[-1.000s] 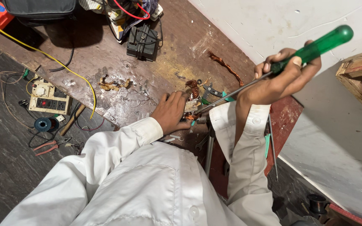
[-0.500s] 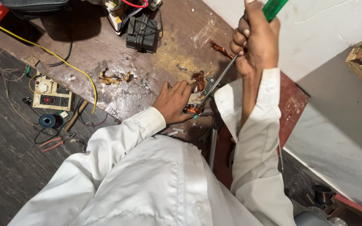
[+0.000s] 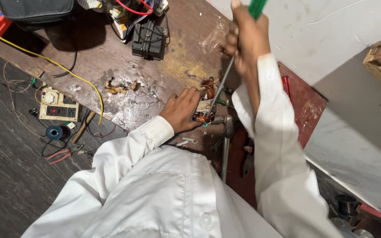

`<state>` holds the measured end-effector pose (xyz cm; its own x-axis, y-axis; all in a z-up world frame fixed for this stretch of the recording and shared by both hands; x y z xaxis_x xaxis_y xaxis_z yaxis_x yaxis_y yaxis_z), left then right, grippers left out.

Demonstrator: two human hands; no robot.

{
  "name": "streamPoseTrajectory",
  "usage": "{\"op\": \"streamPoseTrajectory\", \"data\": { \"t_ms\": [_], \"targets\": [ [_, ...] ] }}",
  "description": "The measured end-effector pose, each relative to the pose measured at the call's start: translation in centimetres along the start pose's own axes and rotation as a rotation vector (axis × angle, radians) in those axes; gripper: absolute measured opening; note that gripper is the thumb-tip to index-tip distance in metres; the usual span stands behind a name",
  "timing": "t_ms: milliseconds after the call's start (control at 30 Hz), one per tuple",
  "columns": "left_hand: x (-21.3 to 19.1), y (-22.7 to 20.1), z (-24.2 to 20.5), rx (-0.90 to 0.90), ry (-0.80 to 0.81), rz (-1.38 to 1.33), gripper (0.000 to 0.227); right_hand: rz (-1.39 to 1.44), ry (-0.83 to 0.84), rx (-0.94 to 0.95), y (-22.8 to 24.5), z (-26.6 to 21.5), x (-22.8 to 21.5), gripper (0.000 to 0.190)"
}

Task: The person uses a screwdriver and pliers to remove and manipulate copper wire from a cylindrical electrical component on a workbench. They repeatedly cut, pull, and adjust the wire while handling the component with both hands.

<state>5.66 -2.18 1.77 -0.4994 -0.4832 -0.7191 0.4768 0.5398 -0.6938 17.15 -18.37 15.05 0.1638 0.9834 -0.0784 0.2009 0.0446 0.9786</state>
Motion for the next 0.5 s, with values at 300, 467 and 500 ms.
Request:
{"op": "streamPoseTrajectory", "data": {
  "t_ms": [300,467,500],
  "targets": [
    [-0.2,-1.0,-1.4,0.105,-0.143,-0.114,0.075,-0.031,-0.277,-0.252,-3.3,-18.5,1.1,0.027],
    [-0.8,-2.0,-0.5,0.054,-0.101,-0.084,0.077,-0.018,-0.187,-0.195,-2.7,-20.0,-1.0,0.022],
    [-1.1,-1.9,-0.2,0.052,-0.107,-0.071,0.078,-0.041,-0.169,-0.191,-2.4,-20.6,-1.3,0.02]
  ]
}}
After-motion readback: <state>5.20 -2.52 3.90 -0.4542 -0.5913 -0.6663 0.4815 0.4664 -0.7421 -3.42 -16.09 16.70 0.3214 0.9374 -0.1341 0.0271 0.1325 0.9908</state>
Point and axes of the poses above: each hand's wrist, its own z-axis towards the middle knuckle, its own x-axis out of the palm, y = z × x, the point moved 4 cm from there along z, towards the middle knuckle, and after that the axes turned 12 degrees about -z, right-handed, at the moved point
